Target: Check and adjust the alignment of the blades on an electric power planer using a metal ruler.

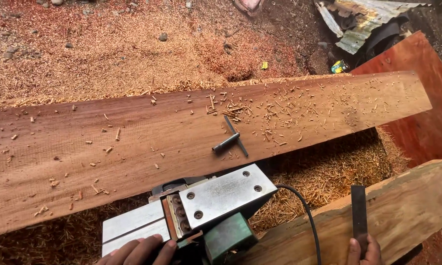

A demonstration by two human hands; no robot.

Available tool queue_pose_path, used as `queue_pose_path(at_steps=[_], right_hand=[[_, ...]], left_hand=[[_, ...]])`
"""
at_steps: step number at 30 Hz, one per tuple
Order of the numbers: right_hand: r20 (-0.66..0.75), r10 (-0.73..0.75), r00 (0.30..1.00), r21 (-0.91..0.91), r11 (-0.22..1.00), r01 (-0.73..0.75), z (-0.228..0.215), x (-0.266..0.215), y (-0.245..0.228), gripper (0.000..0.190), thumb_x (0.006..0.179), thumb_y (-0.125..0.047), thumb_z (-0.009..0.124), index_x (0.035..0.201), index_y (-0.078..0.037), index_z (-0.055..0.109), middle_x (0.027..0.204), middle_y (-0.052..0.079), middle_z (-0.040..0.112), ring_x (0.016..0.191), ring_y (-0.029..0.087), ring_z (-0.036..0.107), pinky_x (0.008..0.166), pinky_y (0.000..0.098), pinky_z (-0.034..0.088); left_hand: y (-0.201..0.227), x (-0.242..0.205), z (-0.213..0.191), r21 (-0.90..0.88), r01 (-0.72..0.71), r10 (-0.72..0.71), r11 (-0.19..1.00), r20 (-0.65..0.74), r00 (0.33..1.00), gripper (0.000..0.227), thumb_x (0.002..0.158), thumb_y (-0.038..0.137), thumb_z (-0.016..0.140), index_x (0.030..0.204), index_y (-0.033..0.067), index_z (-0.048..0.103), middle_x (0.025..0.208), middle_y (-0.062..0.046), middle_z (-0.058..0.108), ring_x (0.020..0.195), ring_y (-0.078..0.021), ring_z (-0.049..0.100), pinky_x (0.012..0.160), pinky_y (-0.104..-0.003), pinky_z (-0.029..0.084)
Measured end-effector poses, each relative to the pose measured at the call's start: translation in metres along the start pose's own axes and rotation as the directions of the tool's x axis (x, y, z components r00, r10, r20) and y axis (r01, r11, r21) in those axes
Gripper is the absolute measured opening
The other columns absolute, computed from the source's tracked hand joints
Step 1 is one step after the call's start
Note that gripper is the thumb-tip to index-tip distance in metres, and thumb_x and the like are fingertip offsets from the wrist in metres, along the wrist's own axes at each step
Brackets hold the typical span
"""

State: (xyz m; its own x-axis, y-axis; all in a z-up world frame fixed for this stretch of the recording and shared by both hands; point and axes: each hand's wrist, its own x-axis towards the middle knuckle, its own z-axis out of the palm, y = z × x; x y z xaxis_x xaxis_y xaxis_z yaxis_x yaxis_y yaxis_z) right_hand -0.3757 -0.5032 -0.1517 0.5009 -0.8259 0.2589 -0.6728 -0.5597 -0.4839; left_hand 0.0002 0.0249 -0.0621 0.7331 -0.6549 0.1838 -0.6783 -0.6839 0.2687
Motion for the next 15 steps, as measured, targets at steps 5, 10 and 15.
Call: queue_pose_path(at_steps=[5, 10, 15], right_hand=[[0.079, -0.087, 0.993, 0.073, 0.994, 0.081, 0.000, 0.007, 0.011, 0.029, 0.102, -0.010, 0.061, 0.121, 0.011, 0.056, 0.083, 0.014, 0.056, 0.063, 0.022, 0.050, 0.064, 0.0319, 0.043], [-0.008, -0.096, 0.995, -0.106, 0.990, 0.095, -0.012, 0.002, -0.058, 0.038, 0.102, -0.008, 0.068, 0.132, 0.014, 0.062, 0.091, 0.023, 0.067, 0.069, 0.032, 0.060, 0.067, 0.0392, 0.050], [-0.050, -0.147, 0.988, -0.310, 0.943, 0.125, -0.017, 0.002, -0.090, 0.038, 0.100, -0.016, 0.073, 0.129, 0.009, 0.070, 0.089, 0.018, 0.072, 0.064, 0.034, 0.064, 0.062, 0.0404, 0.051]], left_hand=[[0.018, 0.009, -0.013, 0.018, 0.091, -0.086, 0.996, -0.191, 0.978, 0.028, 0.086, 0.053, 0.065, 0.113, 0.0434, 0.063, 0.118, 0.013, 0.062, 0.108, -0.0083, 0.059, 0.093, -0.038, 0.048], [0.021, 0.017, -0.023, 0.016, 0.055, -0.049, 0.998, -0.258, 0.965, 0.025, 0.088, 0.044, 0.067, 0.113, 0.0411, 0.065, 0.117, 0.011, 0.064, 0.105, -0.0090, 0.060, 0.087, -0.036, 0.048], [0.024, 0.024, -0.033, -0.015, 0.055, -0.057, 0.998, -0.322, 0.945, 0.024, 0.086, 0.040, 0.072, 0.109, 0.0359, 0.069, 0.112, 0.009, 0.067, 0.101, -0.0112, 0.060, 0.088, -0.037, 0.047]])
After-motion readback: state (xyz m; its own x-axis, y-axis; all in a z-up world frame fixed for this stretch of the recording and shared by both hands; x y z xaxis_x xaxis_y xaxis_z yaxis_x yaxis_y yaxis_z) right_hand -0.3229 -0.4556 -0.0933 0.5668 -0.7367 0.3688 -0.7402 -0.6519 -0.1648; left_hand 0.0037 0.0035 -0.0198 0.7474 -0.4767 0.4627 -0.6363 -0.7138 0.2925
